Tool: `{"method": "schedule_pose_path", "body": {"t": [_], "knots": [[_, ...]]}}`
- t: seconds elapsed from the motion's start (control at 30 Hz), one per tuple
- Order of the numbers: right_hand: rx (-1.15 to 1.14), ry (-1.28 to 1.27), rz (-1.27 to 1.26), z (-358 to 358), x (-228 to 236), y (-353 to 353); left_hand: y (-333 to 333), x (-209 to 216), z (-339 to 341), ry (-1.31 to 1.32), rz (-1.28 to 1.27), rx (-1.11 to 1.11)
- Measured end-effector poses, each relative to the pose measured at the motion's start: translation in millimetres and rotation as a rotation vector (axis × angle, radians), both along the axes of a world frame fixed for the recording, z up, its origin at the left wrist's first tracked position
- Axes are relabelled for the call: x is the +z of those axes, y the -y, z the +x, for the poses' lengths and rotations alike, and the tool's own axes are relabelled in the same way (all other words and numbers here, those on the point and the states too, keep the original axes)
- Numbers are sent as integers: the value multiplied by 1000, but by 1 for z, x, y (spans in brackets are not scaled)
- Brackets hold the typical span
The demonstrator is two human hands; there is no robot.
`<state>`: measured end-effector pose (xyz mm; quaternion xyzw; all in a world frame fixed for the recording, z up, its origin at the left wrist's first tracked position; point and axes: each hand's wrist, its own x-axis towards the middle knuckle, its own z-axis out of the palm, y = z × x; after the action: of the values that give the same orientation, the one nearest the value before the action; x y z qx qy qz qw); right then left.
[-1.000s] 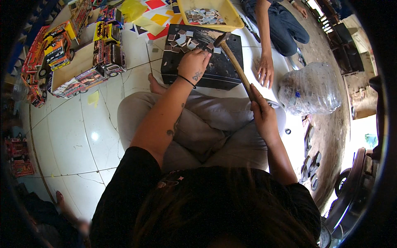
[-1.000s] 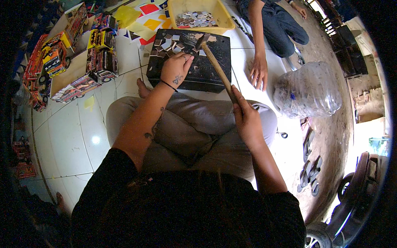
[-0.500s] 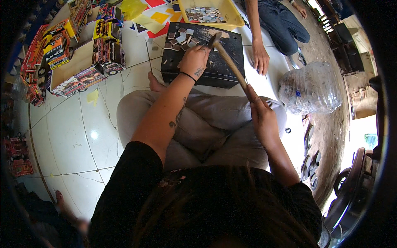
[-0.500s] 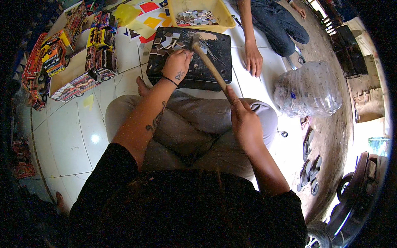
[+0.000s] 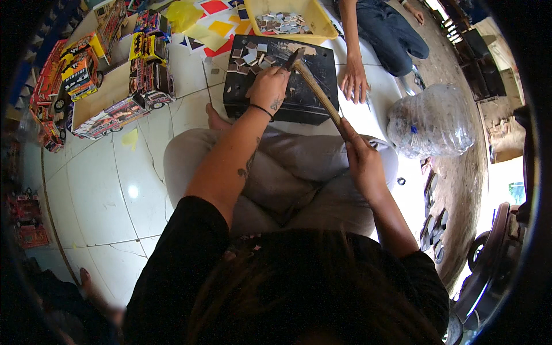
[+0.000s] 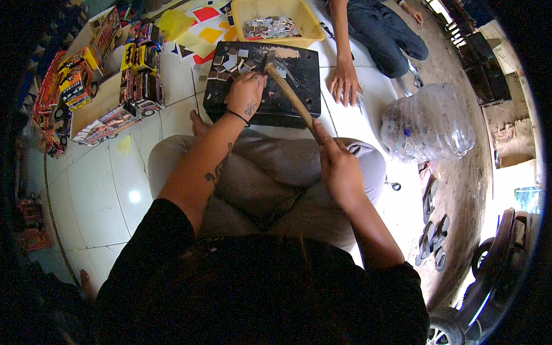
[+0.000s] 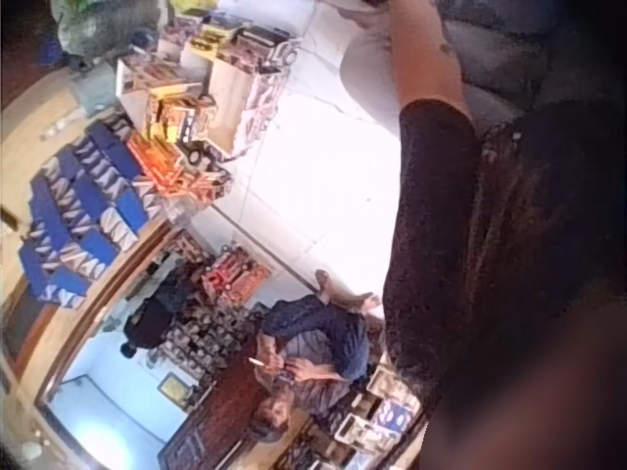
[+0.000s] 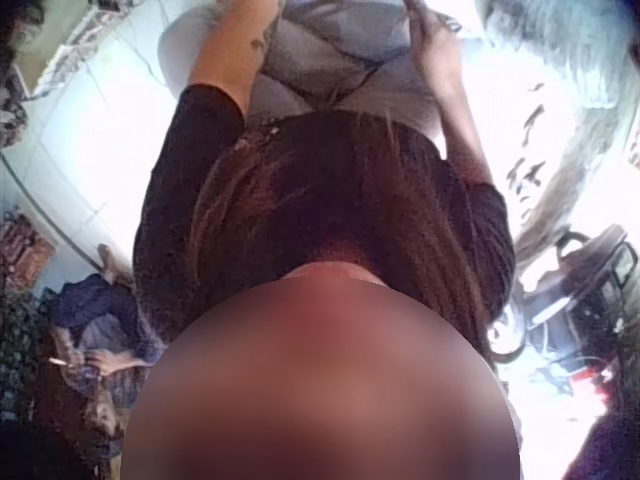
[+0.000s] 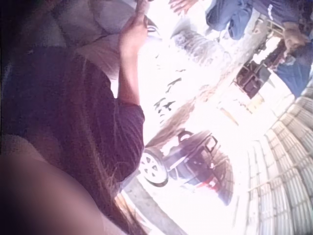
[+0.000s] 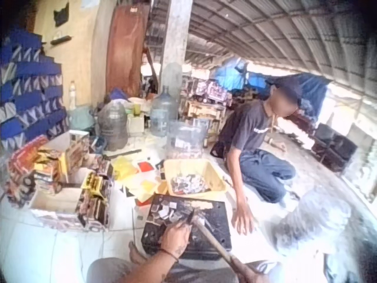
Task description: The person sits on the floor and repeatedly uses a wooden stick to strike small rectangular firecracker packets on a black box, breaking them into smaller pieces. The person occasionally pauses to pick up and reposition the packets. The task continues until the person stops and reaches for a water bottle.
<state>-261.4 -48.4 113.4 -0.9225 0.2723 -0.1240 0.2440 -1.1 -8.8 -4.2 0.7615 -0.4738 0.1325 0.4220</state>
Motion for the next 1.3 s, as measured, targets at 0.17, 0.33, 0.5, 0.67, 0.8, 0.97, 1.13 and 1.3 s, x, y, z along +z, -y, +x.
{"method": "schedule_pose_path", "body": {"t": [0.17,0.33,0.5,0.67,0.8,0.97,1.13,1.3], "knots": [[-46,114,-152,22,-9,55,-1,1,1,6,-35,24],[-186,-283,-207,64,-52,123,-13,20,8,-388,15,-17],[-94,-210,-310,81,-78,135,-19,46,46,-431,335,-84],[130,-169,-528,105,-62,125,38,74,111,-658,303,-38],[134,-369,-507,144,-55,115,59,76,122,-247,448,61],[31,-483,-424,175,-58,109,26,58,79,178,811,214],[88,-339,-288,171,-61,126,15,56,61,87,584,152],[-46,211,449,156,-65,137,14,41,41,-184,205,-75]]}}
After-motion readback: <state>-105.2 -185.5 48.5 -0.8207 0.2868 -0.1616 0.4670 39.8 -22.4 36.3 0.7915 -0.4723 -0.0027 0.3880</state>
